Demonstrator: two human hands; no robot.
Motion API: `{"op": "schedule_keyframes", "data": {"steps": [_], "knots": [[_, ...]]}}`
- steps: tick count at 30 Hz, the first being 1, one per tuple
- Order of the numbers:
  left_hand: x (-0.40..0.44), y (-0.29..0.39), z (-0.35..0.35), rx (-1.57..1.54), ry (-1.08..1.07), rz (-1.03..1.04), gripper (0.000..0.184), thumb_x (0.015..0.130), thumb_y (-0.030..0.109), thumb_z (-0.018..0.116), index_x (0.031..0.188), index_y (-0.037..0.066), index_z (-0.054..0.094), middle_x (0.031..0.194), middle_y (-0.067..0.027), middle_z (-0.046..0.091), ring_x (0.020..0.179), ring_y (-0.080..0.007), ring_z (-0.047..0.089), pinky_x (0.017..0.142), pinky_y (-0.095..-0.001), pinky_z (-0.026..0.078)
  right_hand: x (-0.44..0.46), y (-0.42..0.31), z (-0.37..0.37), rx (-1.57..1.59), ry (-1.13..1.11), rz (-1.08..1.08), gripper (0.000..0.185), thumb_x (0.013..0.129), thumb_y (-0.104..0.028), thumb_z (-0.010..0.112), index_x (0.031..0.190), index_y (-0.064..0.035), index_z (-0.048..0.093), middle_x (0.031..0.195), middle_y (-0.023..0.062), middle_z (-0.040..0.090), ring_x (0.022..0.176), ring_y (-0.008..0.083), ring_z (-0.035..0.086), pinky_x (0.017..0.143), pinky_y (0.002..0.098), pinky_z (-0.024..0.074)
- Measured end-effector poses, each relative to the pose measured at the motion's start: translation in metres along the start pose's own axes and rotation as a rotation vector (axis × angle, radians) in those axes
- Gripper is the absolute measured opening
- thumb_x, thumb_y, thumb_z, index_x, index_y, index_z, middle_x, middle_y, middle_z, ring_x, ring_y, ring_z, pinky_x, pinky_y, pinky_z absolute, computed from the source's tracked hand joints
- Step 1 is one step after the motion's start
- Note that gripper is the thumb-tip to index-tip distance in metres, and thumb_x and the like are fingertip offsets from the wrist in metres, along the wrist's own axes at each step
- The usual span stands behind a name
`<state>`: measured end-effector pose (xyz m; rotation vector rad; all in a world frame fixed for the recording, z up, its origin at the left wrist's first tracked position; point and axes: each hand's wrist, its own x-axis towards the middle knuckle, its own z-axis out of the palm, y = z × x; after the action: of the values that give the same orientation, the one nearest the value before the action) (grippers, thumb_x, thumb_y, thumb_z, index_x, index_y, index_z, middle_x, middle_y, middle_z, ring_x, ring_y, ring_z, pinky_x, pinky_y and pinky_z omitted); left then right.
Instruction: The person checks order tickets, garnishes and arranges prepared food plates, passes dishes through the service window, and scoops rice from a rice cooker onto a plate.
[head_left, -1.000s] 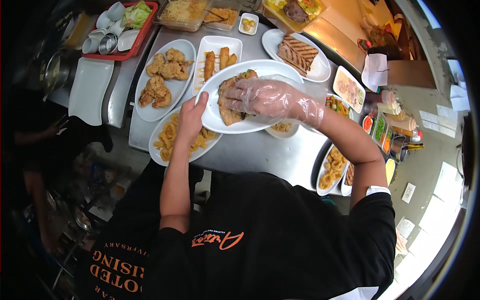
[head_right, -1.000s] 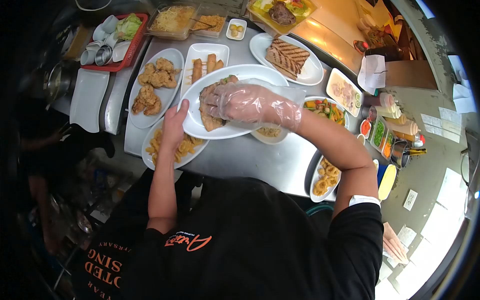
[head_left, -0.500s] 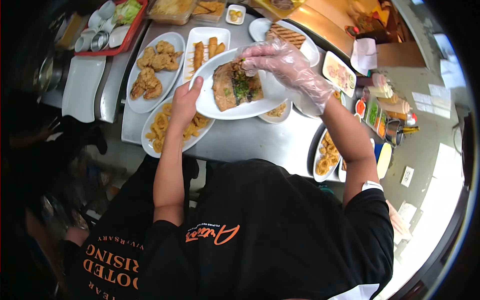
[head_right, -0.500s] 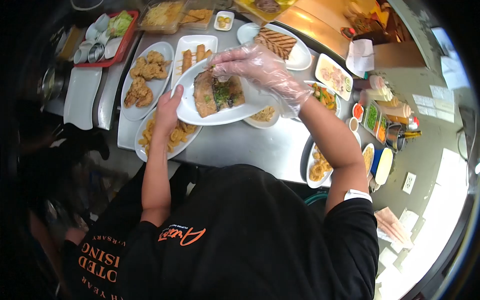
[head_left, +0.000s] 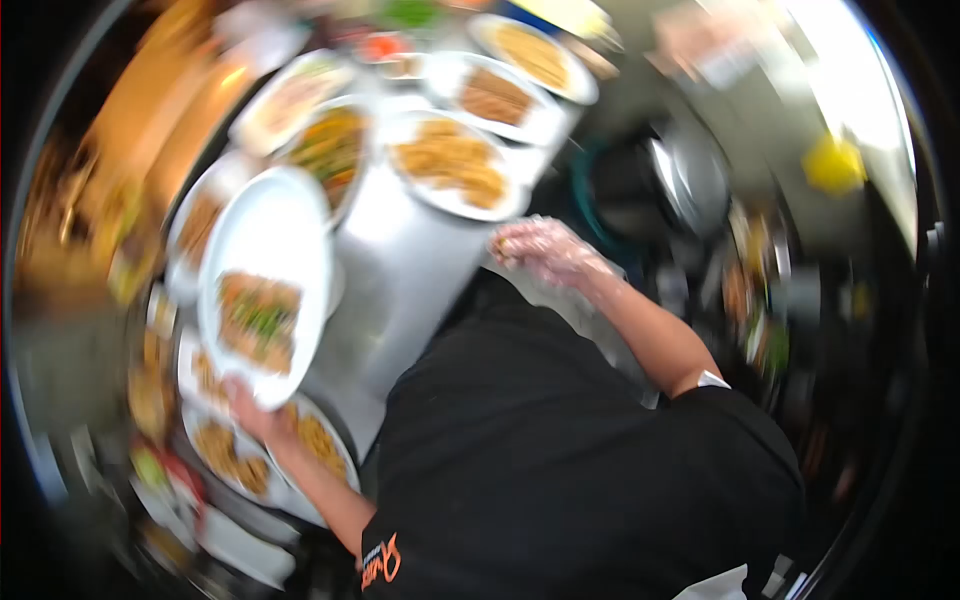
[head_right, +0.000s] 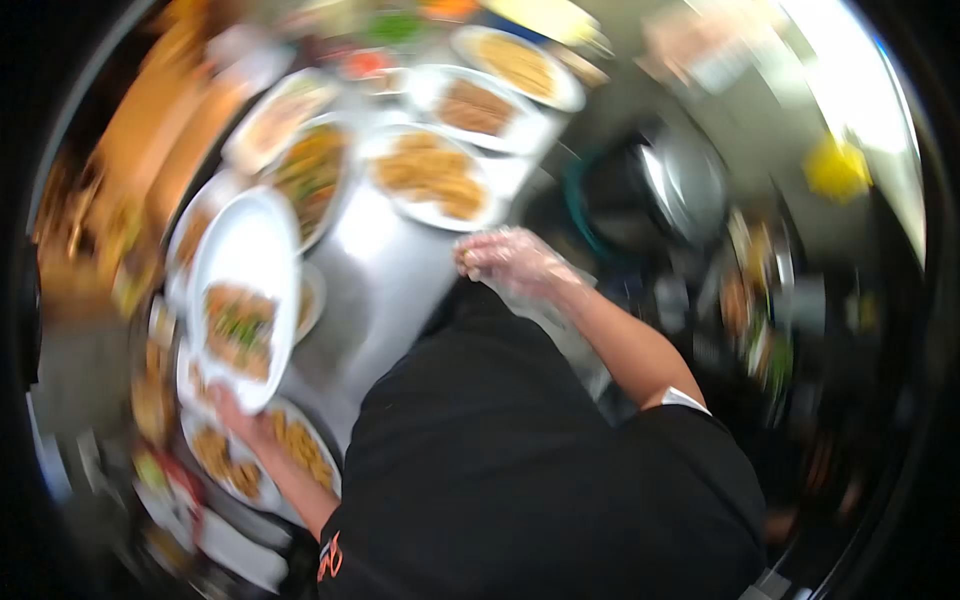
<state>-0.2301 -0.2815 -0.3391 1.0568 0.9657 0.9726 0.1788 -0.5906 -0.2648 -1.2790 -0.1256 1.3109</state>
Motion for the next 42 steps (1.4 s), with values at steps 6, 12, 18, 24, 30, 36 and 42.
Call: {"op": "schedule_keyframes", "data": {"steps": [6, 12, 18, 24, 30, 36, 42], "knots": [[0.024, 0.07, 0.063, 0.269, -0.271, -0.086, 0.067, 0.103, 0.044, 0.05, 0.136, -0.014, 0.043, 0.136, -0.0223, 0.052, 0.119, -0.0295, 0.057, 0.101, -0.046, 0.048, -0.192, 0.165, -0.155, 0.326, 0.806, -0.253, 0.037, 0.088, -0.011, 0.074, 0.122, 0.0026, 0.065, 0.103, 0.006, 0.069, 0.092, 0.0128, 0.066, 0.087, 0.0267, 0.0523], [0.056, 0.077, 0.086, 0.197, -0.577, -0.126, 0.056, 0.103, 0.032, 0.051, 0.138, -0.012, 0.044, 0.135, -0.0185, 0.055, 0.119, -0.0294, 0.058, 0.103, -0.0441, 0.048, -0.372, 0.33, -0.119, -0.762, 1.492, 0.317, 0.041, 0.092, -0.036, 0.064, 0.122, -0.0081, 0.068, 0.119, 0.0101, 0.069, 0.107, 0.0243, 0.066, 0.094, 0.0395, 0.0498], [0.023, 0.058, 0.153, -0.019, -0.616, -0.366, 0.048, 0.105, 0.039, 0.046, 0.123, -0.005, 0.054, 0.114, -0.0148, 0.067, 0.1, -0.0237, 0.068, 0.088, -0.0375, 0.055, -0.365, 0.37, -0.211, -0.998, 1.382, 0.804, 0.027, 0.084, -0.012, 0.054, 0.102, 0.0, 0.071, 0.108, 0.0243, 0.068, 0.108, 0.0399, 0.062, 0.094, 0.0473, 0.0493], [-0.009, 0.045, 0.142, -0.168, -0.422, -0.292, 0.047, 0.105, 0.034, 0.049, 0.128, -0.007, 0.054, 0.117, -0.0143, 0.067, 0.101, -0.0219, 0.068, 0.089, -0.0341, 0.054, -0.149, 0.191, -0.281, -2.488, 0.916, 0.043, 0.012, 0.082, -0.012, 0.057, 0.08, -0.0021, 0.065, 0.088, 0.0175, 0.065, 0.088, 0.0352, 0.062, 0.078, 0.0478, 0.0494], [-0.014, 0.027, 0.139, -0.167, -0.257, -0.225, 0.04, 0.105, 0.032, 0.052, 0.118, -0.005, 0.061, 0.104, -0.01, 0.07, 0.086, -0.016, 0.068, 0.079, -0.0307, 0.055, 0.085, -0.143, -0.08, -1.456, 0.452, -0.665, 0.023, 0.082, -0.021, 0.065, 0.093, -0.001, 0.072, 0.09, 0.0213, 0.07, 0.087, 0.0364, 0.067, 0.08, 0.0448, 0.0522], [-0.026, 0.034, 0.174, -0.233, 0.067, -0.158, 0.036, 0.103, 0.032, 0.055, 0.111, -0.001, 0.068, 0.097, -0.004, 0.071, 0.081, -0.0101, 0.065, 0.075, -0.0255, 0.052, 0.359, -0.246, -0.104, -1.86, 0.197, -1.26, 0.015, 0.079, -0.005, 0.057, 0.082, -0.005, 0.071, 0.083, 0.0193, 0.069, 0.081, 0.0339, 0.069, 0.072, 0.0456, 0.0545], [-0.048, 0.039, 0.221, -0.22, 0.25, -0.15, 0.04, 0.106, 0.031, 0.05, 0.12, -0.004, 0.064, 0.102, -0.0069, 0.071, 0.088, -0.0119, 0.067, 0.079, -0.0264, 0.052, 0.416, -0.278, -0.082, -2.038, 0.212, -0.742, 0.016, 0.081, -0.004, 0.056, 0.086, -0.0034, 0.071, 0.097, 0.0216, 0.07, 0.094, 0.0376, 0.068, 0.085, 0.0457, 0.054]]}}
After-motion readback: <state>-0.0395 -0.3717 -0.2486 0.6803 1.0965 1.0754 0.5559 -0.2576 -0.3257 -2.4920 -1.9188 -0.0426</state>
